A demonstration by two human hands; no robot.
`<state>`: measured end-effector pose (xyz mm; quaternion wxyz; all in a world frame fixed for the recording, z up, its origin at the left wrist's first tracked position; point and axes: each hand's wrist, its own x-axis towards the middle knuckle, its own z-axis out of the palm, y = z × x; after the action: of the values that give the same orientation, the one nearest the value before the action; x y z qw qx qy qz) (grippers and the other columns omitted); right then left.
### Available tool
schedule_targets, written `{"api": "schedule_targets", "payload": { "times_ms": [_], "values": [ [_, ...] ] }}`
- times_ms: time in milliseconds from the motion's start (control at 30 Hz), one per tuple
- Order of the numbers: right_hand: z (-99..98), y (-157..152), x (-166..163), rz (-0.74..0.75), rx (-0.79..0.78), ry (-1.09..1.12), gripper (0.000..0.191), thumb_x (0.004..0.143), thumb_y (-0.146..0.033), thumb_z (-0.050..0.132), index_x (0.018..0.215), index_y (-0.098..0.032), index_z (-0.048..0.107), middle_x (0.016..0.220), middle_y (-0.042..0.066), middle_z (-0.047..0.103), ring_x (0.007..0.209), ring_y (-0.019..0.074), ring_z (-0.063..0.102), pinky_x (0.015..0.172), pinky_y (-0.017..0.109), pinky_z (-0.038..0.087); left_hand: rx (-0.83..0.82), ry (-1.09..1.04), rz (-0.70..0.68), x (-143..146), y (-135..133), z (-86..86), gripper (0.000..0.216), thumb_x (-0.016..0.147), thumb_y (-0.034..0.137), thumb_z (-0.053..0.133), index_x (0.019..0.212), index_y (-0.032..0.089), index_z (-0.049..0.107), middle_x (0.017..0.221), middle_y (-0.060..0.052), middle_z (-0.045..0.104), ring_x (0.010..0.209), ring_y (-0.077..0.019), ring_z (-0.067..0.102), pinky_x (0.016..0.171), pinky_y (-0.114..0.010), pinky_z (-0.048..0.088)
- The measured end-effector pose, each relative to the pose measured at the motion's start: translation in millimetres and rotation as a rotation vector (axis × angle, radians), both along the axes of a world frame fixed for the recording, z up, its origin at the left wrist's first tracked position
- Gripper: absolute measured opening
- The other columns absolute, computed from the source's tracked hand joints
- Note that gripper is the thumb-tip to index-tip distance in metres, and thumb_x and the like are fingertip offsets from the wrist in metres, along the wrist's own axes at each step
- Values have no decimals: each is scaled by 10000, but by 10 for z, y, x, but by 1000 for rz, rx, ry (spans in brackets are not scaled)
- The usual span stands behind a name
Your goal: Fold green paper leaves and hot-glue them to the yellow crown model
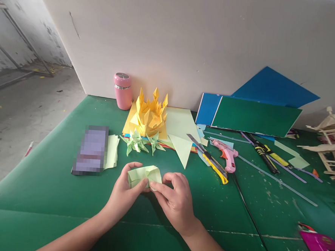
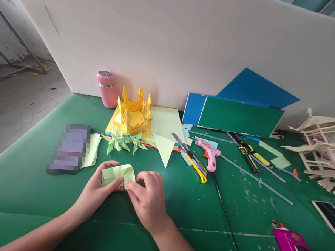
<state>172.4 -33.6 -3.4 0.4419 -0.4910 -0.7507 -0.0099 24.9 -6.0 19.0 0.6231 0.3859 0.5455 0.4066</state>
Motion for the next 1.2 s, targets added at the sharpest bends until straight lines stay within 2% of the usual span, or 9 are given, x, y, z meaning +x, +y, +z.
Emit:
{"api": "schedule_targets", "payload": {
  "times_ms": [433,700,1000,1200],
  "values": [
    [12,-1,1,26,10,-66,165,908,-208,540,851,-207,695,698,21,513,700,154,445,654,289,356,2,-34,1,-15,-2,-22,507,620,366,741,1013,211,461,664,63,663,628,-127,639,622,-248,577],
    [50,1,-16,11,20,-97,192,920,-247,533,833,-208,699,651,7,470,663,146,410,639,277,337,11,24,-20,-13,1,8,510,621,364,730,1027,212,463,637,62,656,572,-130,639,608,-253,563],
    [60,-9,-14,23,50,-111,212,925,-245,521,819,-207,701,657,11,481,673,150,409,676,286,355,-18,-10,6,-24,1,-17,528,584,408,754,983,211,471,625,61,648,564,-135,628,582,-262,560],
    [80,-17,-15,19,56,-116,202,916,-221,534,797,-202,696,658,14,499,669,149,417,669,286,362,-19,-25,-18,-25,-6,-11,520,615,396,749,1003,217,453,629,65,647,562,-126,622,599,-263,557]
  ]
}}
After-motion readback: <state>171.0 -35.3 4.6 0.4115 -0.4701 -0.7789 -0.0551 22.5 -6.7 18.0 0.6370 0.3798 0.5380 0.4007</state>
